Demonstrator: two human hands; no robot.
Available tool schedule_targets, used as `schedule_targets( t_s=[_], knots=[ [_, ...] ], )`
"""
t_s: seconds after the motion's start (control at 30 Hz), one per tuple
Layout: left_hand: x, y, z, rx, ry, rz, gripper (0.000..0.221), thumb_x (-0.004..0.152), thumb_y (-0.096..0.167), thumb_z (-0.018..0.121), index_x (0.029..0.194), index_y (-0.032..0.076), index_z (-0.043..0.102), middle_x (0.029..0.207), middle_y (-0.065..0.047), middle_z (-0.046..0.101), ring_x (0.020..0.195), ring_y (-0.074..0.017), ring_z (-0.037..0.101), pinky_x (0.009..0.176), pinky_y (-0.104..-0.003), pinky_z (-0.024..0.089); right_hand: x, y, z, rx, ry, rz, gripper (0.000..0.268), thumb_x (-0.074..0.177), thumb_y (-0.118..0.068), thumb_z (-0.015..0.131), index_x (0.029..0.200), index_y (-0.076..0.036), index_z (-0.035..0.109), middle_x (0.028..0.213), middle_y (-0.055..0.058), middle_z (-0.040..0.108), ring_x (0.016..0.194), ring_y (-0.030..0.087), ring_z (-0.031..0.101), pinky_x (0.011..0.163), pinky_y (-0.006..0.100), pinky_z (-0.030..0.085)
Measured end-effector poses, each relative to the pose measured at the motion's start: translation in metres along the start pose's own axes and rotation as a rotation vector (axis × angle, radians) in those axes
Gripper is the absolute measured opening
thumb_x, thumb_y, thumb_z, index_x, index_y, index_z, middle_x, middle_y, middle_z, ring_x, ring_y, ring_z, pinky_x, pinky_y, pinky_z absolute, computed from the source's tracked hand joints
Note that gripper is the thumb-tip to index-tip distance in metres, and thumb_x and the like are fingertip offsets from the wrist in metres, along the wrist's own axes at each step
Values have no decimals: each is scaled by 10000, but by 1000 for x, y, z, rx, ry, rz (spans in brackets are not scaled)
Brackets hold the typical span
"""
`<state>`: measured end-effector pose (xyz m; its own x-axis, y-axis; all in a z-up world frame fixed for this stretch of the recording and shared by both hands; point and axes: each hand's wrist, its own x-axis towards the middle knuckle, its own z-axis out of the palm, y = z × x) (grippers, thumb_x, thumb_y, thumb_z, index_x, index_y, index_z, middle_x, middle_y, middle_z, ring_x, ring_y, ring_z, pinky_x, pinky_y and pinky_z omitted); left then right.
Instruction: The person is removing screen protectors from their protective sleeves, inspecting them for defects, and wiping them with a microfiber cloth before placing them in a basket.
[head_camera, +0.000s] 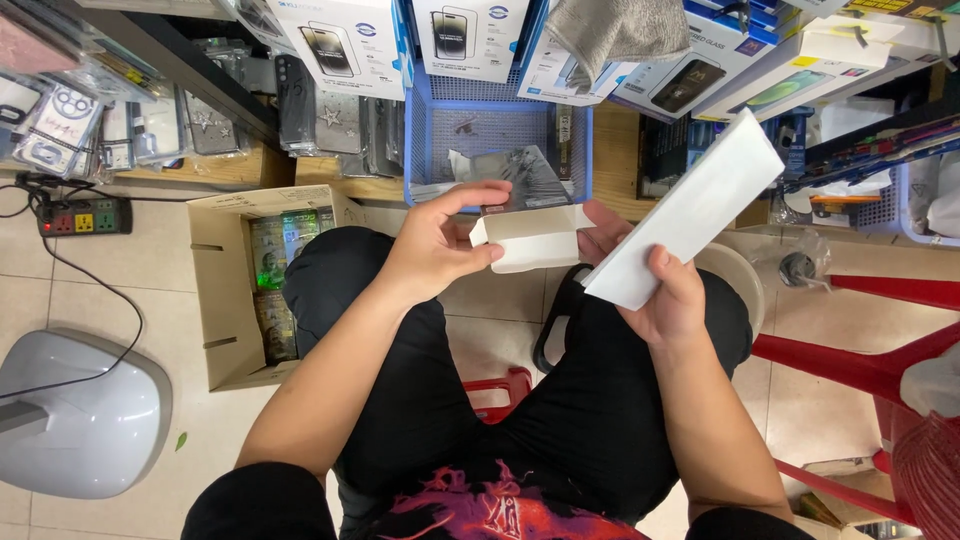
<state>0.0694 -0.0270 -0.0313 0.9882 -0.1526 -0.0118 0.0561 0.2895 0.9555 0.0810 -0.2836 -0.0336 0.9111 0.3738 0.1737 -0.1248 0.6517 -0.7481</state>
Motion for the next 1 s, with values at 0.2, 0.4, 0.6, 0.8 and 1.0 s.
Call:
schedule_targets(
  t_s=[0.2,0.4,0.6,0.8,1.0],
  knots=[
    [-1,3,-4,245,56,59,498,764,-67,743,1240,-6,612,1329,-137,574,966,-277,690,761,-359,633,-17,19,-45,-168,297,98,345,791,-89,667,1104,28,582,1072,263,676,935,389,708,775,559,585],
    [-3,11,3,395,113,253,473,781,-137,701,1228,-4,624,1344,-140,573,936,-258,708,775,-352,626,-17,18,4,-194,61,598,327,667,0,747,968,91,660,812,291,715,616,401,718,390,504,572],
    [-4,18,9,509,113,422,482,748,-157,707,1203,-10,651,1353,-135,564,1073,-321,674,829,-340,621,-10,6,21,-141,81,762,270,718,-15,709,920,155,650,716,327,690,502,410,697,280,462,542],
    [-7,9,23,664,-35,506,519,706,-144,712,1188,46,684,1330,-120,602,1186,-324,613,933,-375,575,-7,10,14,-136,83,709,248,794,-20,665,957,165,636,732,317,687,522,379,710,273,435,556],
    [-13,-6,34,713,37,479,493,717,-116,702,1173,70,674,1320,-92,606,1199,-296,605,968,-373,558,2,15,9,-74,249,594,313,861,-60,635,1047,182,569,751,267,664,561,334,717,349,372,596]
  ],
)
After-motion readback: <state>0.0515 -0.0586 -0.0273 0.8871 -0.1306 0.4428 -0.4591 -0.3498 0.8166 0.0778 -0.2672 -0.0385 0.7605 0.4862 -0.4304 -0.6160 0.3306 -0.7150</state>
